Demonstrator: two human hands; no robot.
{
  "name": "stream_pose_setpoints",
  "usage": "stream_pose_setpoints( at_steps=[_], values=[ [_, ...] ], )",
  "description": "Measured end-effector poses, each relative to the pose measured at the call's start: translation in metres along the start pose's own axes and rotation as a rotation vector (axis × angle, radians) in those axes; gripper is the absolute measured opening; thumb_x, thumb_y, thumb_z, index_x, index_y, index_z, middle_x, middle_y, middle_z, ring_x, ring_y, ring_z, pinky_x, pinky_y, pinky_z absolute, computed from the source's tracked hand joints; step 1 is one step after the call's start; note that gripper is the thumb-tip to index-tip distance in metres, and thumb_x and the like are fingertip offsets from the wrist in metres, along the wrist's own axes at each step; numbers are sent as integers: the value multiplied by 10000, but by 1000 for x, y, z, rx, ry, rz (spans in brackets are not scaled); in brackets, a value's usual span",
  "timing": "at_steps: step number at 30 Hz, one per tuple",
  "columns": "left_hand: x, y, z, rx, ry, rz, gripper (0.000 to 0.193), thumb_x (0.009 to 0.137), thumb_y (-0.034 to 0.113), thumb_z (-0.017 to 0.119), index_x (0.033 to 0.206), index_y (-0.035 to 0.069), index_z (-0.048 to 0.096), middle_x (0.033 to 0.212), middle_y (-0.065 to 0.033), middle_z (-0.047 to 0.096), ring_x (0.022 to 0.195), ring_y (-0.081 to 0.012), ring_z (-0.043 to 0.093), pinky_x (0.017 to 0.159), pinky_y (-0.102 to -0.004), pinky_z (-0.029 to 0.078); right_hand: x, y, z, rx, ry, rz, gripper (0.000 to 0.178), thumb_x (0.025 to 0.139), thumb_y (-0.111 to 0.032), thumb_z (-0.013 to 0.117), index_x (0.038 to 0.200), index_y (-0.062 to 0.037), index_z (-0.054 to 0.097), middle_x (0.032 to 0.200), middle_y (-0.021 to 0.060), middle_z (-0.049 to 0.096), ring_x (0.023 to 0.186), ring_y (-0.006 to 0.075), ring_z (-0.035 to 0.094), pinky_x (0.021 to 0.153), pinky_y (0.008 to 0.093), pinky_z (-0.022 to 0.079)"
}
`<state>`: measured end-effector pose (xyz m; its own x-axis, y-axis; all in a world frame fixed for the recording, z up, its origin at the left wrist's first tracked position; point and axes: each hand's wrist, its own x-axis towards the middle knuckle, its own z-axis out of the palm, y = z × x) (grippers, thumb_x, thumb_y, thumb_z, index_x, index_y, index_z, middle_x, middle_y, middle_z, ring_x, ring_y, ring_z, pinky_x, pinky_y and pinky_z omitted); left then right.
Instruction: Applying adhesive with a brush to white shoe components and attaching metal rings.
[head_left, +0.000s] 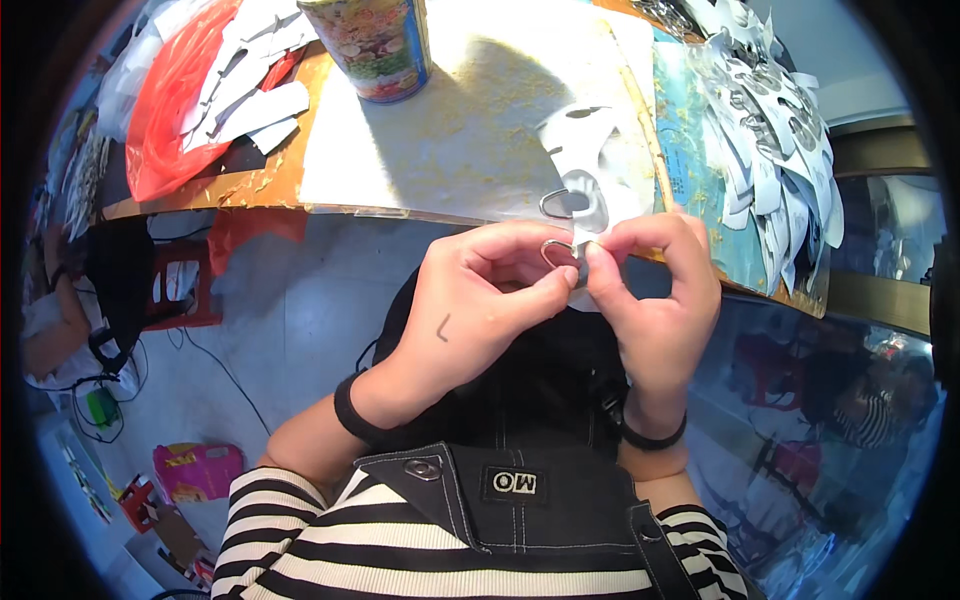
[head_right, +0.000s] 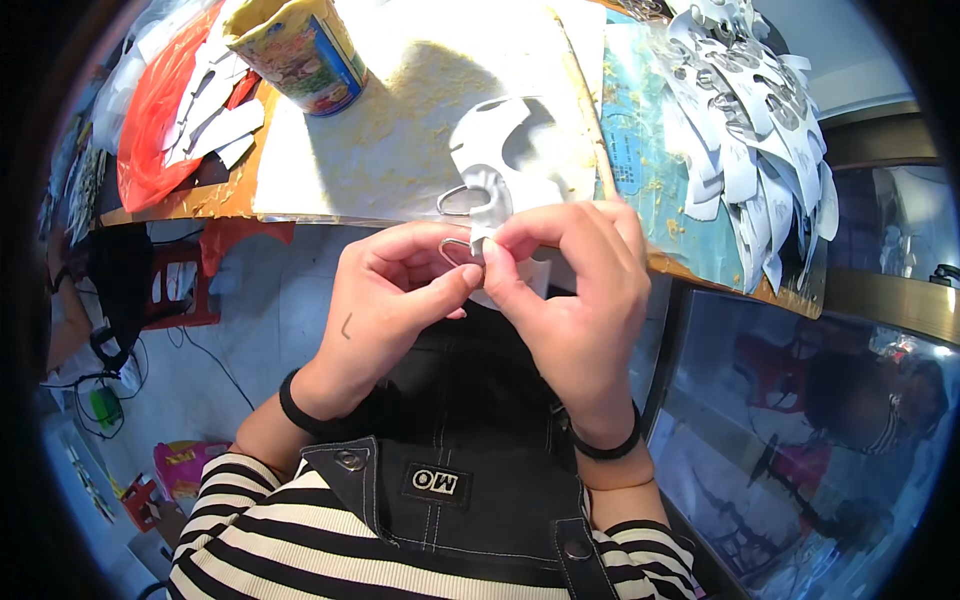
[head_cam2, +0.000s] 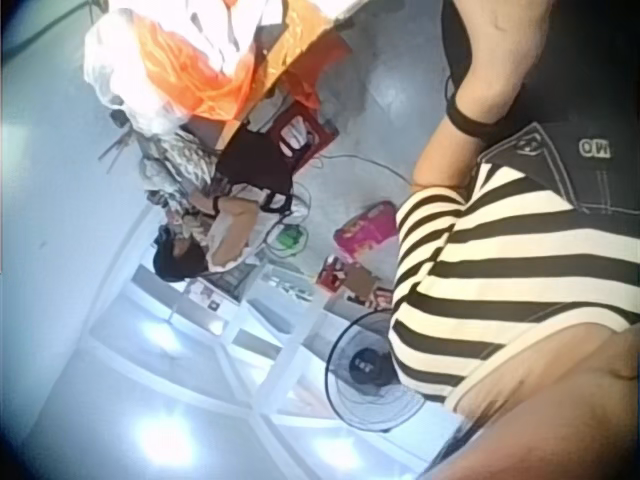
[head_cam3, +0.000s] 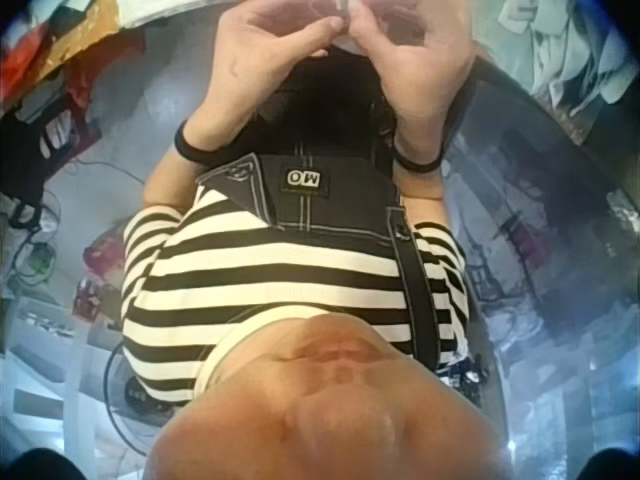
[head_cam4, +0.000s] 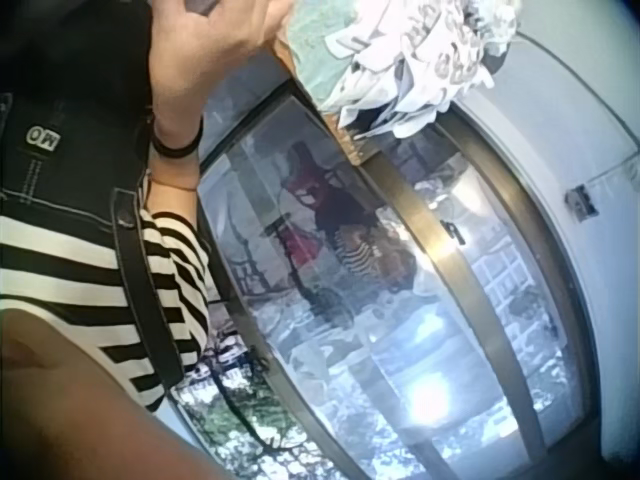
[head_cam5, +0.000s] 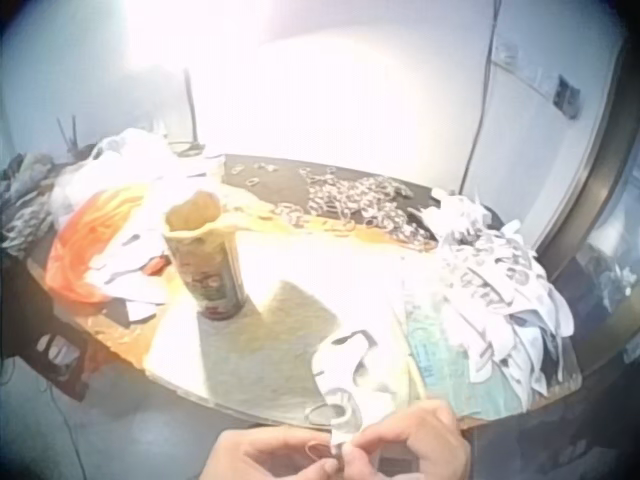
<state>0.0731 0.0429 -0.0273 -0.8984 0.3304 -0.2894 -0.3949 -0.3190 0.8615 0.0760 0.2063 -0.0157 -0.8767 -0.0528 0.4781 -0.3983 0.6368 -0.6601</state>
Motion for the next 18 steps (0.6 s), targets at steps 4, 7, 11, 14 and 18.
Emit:
stream_pose_setpoints(
  at_steps=[4, 7, 11, 14, 18],
  values=[
    [0, 2, 3, 35, -46, 159, 197, 805, 30, 702, 984, -10, 629, 853, -42, 650, 754, -64, 605, 648, -188, 486, 0, 2, 6, 506, 72, 233, 374, 679, -26, 753, 968, -83, 523, 813, -11, 464, 763, 108, 413, 773, 236, 344],
    [7, 5, 1, 68, -19, 141, 158, 808, 88, 729, 884, 10, 614, 833, -23, 638, 727, -53, 595, 596, -184, 476, -2, 5, 11, 545, 93, 164, 475, 752, -105, 756, 1093, -72, 427, 851, -12, 377, 794, 89, 353, 751, 211, 307],
    [5, 6, 5, -108, -12, 101, 146, 808, 92, 729, 866, 26, 612, 899, -28, 632, 750, -60, 601, 601, -193, 491, -12, 3, 22, 759, 312, 254, 494, 802, -334, 738, 1080, -50, 444, 863, 4, 412, 798, 95, 386, 741, 235, 350],
    [6, 7, 7, -225, -12, 114, 150, 794, 80, 739, 876, 32, 623, 881, -14, 623, 709, -42, 568, 610, -193, 478, -13, 4, 5, 667, 34, 203, 505, 797, -438, 714, 989, -24, 499, 850, 25, 469, 778, 97, 439, 689, 248, 378],
    [4, 9, 7, -19, -25, 197, 138, 818, 122, 722, 890, 40, 637, 824, 7, 612, 665, -31, 517, 603, -186, 450, -13, 0, -3, 624, -243, 412, 439, 827, -414, 690, 775, -7, 534, 621, -10, 469, 605, 54, 396, 527, 217, 324]
  ],
)
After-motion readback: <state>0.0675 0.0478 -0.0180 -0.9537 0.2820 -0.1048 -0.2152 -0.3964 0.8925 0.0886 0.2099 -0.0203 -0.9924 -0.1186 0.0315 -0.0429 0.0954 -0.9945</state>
